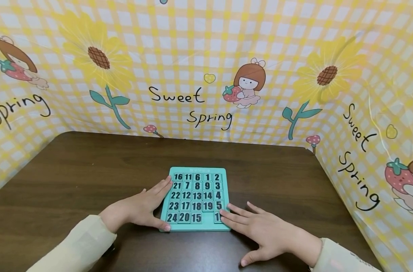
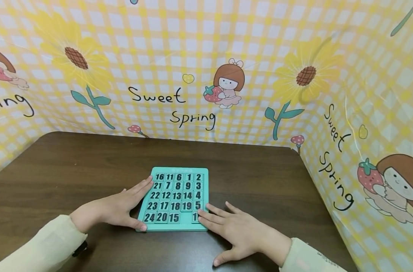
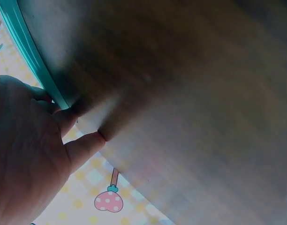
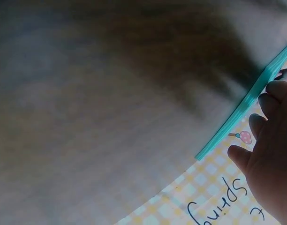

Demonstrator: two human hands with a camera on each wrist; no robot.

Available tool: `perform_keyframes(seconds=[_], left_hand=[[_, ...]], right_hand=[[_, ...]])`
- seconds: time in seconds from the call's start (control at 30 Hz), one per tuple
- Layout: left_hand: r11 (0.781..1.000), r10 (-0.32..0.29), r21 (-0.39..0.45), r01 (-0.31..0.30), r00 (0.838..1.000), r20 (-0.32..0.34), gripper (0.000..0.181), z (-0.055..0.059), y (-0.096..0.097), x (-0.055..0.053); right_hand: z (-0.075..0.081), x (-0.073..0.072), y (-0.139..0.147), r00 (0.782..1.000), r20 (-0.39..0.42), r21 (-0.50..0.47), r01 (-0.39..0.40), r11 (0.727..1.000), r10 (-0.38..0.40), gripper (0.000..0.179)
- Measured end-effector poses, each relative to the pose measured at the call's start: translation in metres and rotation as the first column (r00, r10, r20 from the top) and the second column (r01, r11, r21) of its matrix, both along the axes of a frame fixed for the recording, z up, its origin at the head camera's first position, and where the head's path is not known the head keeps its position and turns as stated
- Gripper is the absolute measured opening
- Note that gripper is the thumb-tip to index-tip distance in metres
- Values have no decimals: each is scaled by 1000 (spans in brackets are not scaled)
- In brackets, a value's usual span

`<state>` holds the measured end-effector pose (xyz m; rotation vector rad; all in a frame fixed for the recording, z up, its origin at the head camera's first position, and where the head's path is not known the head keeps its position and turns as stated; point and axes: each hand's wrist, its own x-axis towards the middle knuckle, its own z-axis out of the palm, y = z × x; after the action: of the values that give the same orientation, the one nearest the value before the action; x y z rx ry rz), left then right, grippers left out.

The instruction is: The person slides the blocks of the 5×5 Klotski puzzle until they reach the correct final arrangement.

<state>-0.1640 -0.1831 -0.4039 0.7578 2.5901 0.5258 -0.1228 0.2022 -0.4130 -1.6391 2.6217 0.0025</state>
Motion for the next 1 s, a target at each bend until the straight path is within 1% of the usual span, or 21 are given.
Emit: perform_keyframes(seconds=[0.2,0.37,0.67,0.87,1.0], left_hand=[[1000,4,-3,-4,1000,0,131,0,0,0],[1000,1,4,-1,1000,1,131,0,0,0],[1000,8,3,-8,1000,-5,131,-2,-1,0],[1000,8,6,-8,1000,-4,131,-2,0,0],[1000,9,6,-9,1000,-5,131,-1,-1,0]], right_hand=[[5,-4,-13,999,-3,-18,-34,999,34,96],[8,-4,-28,998,8,15,-55,998,55,95],[8,-7,-50,997,4,57,-77,995,77,94],[8,-7,-57,995,11,86,-95,992,94,94],[8,-8,-57,996,25,97,-92,991,90,94]])
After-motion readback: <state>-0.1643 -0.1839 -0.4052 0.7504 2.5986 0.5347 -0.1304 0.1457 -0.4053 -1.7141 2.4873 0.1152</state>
